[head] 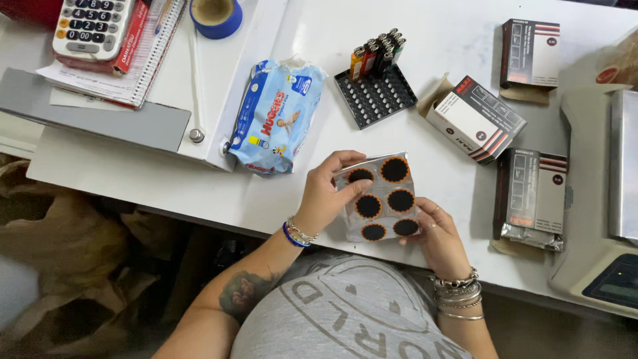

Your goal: The person organizes boxes of items on a counter and unfolds a large silver foil sheet containing small circular patches.

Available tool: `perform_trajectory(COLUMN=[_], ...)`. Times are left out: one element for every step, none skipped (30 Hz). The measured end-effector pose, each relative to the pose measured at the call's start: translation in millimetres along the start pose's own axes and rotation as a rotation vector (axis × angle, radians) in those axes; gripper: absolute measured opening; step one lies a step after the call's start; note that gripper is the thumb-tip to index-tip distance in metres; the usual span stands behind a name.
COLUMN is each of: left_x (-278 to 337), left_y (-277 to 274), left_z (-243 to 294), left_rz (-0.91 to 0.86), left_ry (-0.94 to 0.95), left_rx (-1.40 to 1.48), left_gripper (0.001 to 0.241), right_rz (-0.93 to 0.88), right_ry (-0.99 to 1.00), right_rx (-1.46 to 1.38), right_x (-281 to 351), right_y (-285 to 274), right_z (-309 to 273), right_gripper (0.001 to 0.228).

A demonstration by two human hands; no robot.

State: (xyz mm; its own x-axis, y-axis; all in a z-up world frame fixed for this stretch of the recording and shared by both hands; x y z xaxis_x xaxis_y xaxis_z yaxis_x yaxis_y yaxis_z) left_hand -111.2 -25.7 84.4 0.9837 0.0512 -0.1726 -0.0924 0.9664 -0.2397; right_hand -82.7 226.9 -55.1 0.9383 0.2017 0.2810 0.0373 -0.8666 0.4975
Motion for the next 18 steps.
perform_trajectory(left_x=[-2,-4,-4,-5,-7,-9,-12,-16,-20,-21,-23,-24,-28,-29,-29,-32,-32,-32], left_y=[-2,-3,-4,-4,-4,-5,-7,-5,-3,-8,-9,-10,-13,-14,-14,-17,-18,-19], left_z=[-3,-10,-17,-18,-20,-21,-11,5,22,40,67,94,103,122,141,149,160,170], left_rz=[-0.002,-0.011,-0.02,-0.02,-0.013,-0.006,-0.003,-0.036,-0.069,-0.067,-0.095,-0.122,-0.122,-0.143,-0.166,-0.169,-0.196,-0.223], left_ry=[-0.005,-0.045,-0.088,-0.094,-0.105,-0.116,-0.116,-0.063,-0.007,-0.005,0.083,0.17,0.178,0.299,0.418,0.426,0.465,0.504], left_rx=[-0.001,-0.002,-0.003,-0.004,0.065,0.135,0.134,0.135,0.135,0.134,0.121,0.108,0.108,0.098,0.087,0.086,0.114,0.142], left_gripper=[0.043,0.037,0.031,0.031,0.03,0.029,0.029,0.027,0.025,0.025,0.021,0.016,0.016,0.014,0.013,0.013,0.012,0.011], right_rz=[0.002,-0.034,-0.071,-0.069,-0.146,-0.222,-0.226,-0.221,-0.214,-0.217,-0.2,-0.18,-0.18,-0.174,-0.165,-0.162,-0.18,-0.197], right_ry=[0.004,0.008,0.014,0.02,-0.011,-0.042,-0.041,-0.025,-0.012,-0.014,-0.125,-0.238,-0.246,-0.288,-0.328,-0.336,-0.329,-0.321], right_rx=[-0.002,-0.004,-0.007,-0.01,0.139,0.288,0.288,0.399,0.511,0.511,0.642,0.772,0.773,0.812,0.848,0.847,0.821,0.794], right_x=[6,11,17,16,14,14,15,16,16,17,17,19,20,22,25,23,23,23], right_y=[19,42,64,62,68,74,77,79,81,83,87,91,95,100,104,99,95,90], right_z=[-14,-28,-41,-39,-41,-41,-44,-44,-45,-45,-54,-64,-72,-82,-92,-92,-89,-86], right_gripper=[0.026,0.032,0.039,0.039,0.033,0.037,0.037,0.032,0.029,0.029,0.038,0.05,0.05,0.045,0.041,0.041,0.041,0.041])
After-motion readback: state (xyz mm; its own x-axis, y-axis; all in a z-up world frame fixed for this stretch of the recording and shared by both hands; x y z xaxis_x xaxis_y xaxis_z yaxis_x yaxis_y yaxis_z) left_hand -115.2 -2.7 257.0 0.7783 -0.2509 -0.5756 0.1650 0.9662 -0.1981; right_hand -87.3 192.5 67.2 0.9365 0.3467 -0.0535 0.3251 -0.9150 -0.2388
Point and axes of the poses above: each hand's wrist, its own x-axis away from the middle knuckle, its own y-axis out of the palm, z = x × y, the point moved 10 cm from there along -x, towards the middle knuckle, and after that the axes turned 10 degrees about -x, right-handed, at the moved point
